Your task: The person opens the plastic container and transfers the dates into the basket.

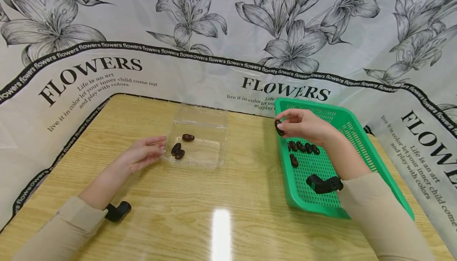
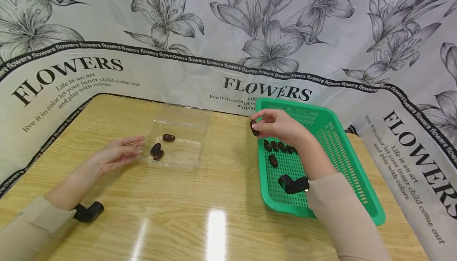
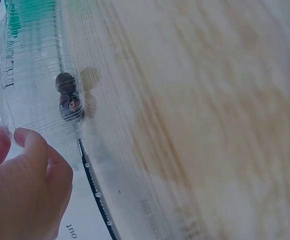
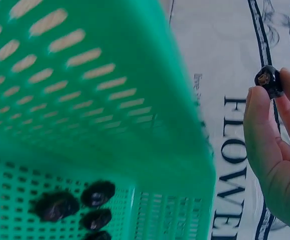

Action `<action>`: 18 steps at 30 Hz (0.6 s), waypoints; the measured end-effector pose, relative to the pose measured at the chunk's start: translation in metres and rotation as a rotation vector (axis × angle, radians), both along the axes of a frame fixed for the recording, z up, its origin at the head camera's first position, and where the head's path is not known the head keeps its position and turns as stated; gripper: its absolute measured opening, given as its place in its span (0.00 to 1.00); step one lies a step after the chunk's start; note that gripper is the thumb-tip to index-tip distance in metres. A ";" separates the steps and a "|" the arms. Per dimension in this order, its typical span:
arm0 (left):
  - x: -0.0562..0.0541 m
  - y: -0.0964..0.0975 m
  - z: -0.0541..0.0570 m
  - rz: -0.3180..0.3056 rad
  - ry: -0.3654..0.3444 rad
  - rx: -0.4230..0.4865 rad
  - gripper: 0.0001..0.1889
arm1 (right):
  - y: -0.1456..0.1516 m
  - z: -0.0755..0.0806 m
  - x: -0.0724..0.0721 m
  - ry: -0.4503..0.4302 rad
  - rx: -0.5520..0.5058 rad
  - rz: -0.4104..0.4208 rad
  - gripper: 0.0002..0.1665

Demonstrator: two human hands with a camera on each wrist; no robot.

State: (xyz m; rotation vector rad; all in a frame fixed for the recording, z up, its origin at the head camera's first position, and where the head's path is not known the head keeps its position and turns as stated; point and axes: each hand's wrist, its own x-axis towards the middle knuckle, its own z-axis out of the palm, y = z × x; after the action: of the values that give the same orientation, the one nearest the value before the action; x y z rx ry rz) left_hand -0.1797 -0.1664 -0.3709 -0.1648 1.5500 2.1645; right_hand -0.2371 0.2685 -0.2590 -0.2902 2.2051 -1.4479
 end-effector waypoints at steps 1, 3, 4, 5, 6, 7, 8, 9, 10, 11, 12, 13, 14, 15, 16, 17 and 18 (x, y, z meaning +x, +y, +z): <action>0.000 0.000 0.000 -0.001 0.001 -0.002 0.35 | 0.005 -0.001 0.000 -0.001 0.004 -0.005 0.18; 0.000 0.000 0.000 -0.002 0.005 -0.004 0.36 | 0.013 -0.004 0.001 -0.008 0.010 -0.018 0.17; 0.000 0.000 0.000 -0.003 0.006 -0.005 0.36 | 0.018 -0.005 0.000 -0.011 0.011 -0.023 0.18; 0.000 0.000 0.000 -0.002 0.006 -0.002 0.36 | 0.022 -0.006 0.000 -0.014 0.014 -0.028 0.17; -0.001 0.000 0.000 0.000 0.006 0.002 0.36 | 0.025 -0.007 0.000 -0.019 0.015 -0.034 0.18; -0.001 0.000 0.001 0.001 0.005 0.004 0.36 | 0.029 -0.008 0.000 -0.023 0.017 -0.036 0.17; 0.000 0.000 0.001 0.001 0.005 0.003 0.36 | 0.032 -0.009 0.001 -0.030 0.018 -0.043 0.16; 0.000 0.000 0.001 0.001 0.005 0.002 0.36 | 0.034 -0.010 0.001 -0.034 0.021 -0.044 0.17; 0.000 0.000 0.001 0.001 0.004 0.001 0.36 | 0.037 -0.012 0.000 -0.037 0.028 -0.046 0.17; 0.000 0.000 0.001 0.004 0.002 0.001 0.36 | 0.040 -0.013 0.000 -0.042 0.034 -0.050 0.16; 0.000 0.000 0.001 0.006 -0.001 0.003 0.36 | 0.042 -0.014 0.000 -0.044 0.040 -0.049 0.16; 0.000 0.001 0.001 0.009 -0.004 0.005 0.36 | 0.044 -0.015 0.000 -0.048 0.042 -0.053 0.16; 0.000 0.001 0.001 0.012 -0.007 0.008 0.36 | 0.047 -0.017 -0.001 -0.055 0.043 -0.061 0.17; 0.000 0.001 0.001 0.016 -0.011 0.014 0.36 | 0.049 -0.019 -0.001 -0.058 0.043 -0.063 0.17; 0.000 0.001 0.001 0.020 -0.015 0.018 0.36 | 0.051 -0.021 -0.001 -0.065 0.042 -0.069 0.17; 0.000 0.001 0.001 0.023 -0.018 0.023 0.36 | 0.054 -0.022 -0.001 -0.072 0.038 -0.071 0.17; 0.000 0.001 0.001 0.023 -0.018 0.024 0.36 | 0.056 -0.024 -0.002 -0.078 0.038 -0.071 0.17</action>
State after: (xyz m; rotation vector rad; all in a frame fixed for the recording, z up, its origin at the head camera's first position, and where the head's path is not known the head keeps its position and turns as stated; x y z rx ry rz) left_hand -0.1795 -0.1659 -0.3702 -0.1952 1.5188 2.1922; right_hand -0.2388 0.3245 -0.2832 -0.1423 2.1972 -1.4282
